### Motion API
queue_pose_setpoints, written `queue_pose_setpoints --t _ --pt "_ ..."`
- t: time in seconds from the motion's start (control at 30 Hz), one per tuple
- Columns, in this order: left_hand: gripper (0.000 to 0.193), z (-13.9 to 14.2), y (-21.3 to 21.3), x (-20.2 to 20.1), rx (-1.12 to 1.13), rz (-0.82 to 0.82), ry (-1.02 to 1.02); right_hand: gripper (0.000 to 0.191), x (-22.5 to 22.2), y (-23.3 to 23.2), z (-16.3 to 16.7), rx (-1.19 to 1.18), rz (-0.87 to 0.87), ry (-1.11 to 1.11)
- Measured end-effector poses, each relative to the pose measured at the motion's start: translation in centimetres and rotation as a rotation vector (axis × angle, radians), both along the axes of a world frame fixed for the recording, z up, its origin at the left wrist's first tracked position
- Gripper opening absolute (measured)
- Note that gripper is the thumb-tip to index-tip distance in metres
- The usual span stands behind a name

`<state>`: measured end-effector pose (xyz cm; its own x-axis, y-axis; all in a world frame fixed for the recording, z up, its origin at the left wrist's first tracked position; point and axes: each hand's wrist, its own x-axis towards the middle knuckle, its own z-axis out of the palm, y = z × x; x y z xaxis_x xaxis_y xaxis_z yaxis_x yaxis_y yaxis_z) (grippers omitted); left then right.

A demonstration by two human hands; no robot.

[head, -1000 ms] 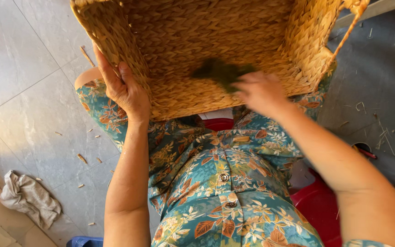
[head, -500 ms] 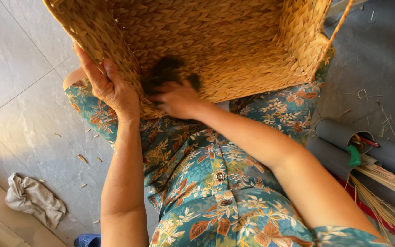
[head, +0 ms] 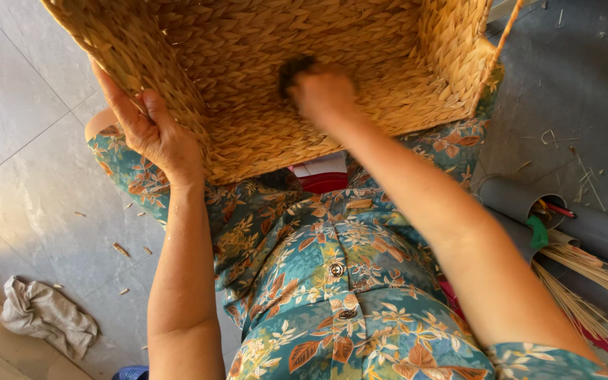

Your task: The person wipes the interior of a woven basket with a green cloth and trims loose strands using scissors. They rotate the basket to reach different sides and continue wiping and trimming throughout the clip.

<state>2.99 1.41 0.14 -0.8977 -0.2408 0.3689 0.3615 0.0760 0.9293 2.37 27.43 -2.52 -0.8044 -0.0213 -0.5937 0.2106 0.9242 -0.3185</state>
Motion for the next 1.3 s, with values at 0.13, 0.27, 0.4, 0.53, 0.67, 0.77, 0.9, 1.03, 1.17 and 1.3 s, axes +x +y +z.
queue_pose_setpoints --t 0.13,0.27,0.4,0.53,0.67,0.77,0.9,1.03,1.17,1.3 --pt "0.055 -0.1 -0.8 -0.2 -0.036 0.010 0.008 0.064 3.1 -7.7 1.8 -0.507 0.277 0.739" --pt "0.055 -0.4 -1.2 0.0 0.031 -0.024 0.036 0.038 4.5 -4.4 3.4 -0.527 0.248 0.798" --pt "0.056 -0.8 -1.2 -0.1 0.066 -0.042 0.044 0.020 7.2 7.5 6.4 -0.498 -0.222 1.131" --pt "0.056 -0.8 -1.5 -0.7 0.059 -0.066 0.058 0.042 12.1 14.9 6.9 -0.202 -0.394 1.234" --pt "0.055 -0.6 -2.0 -1.4 0.066 -0.106 0.088 0.052 13.3 16.3 4.2 -0.342 -0.571 1.231" --pt "0.054 -0.5 -2.3 -2.6 0.059 -0.128 0.119 0.050 12.3 16.5 2.9 -0.712 -0.701 1.074" --pt "0.050 -1.2 -2.8 -3.8 0.072 -0.115 0.114 0.038 11.6 16.1 2.7 -0.739 -0.797 1.127" --pt "0.053 -1.6 -3.1 -3.5 0.062 -0.041 0.120 0.030 12.2 15.2 2.8 -0.773 -0.996 1.115" --pt "0.051 -0.1 -1.3 -4.2 -0.175 0.066 0.147 0.024 11.4 15.8 2.5 -0.737 -0.830 1.161" --pt "0.054 2.9 3.3 -4.1 -0.607 0.260 0.222 0.024 10.4 16.6 2.3 -0.771 -0.825 1.135"
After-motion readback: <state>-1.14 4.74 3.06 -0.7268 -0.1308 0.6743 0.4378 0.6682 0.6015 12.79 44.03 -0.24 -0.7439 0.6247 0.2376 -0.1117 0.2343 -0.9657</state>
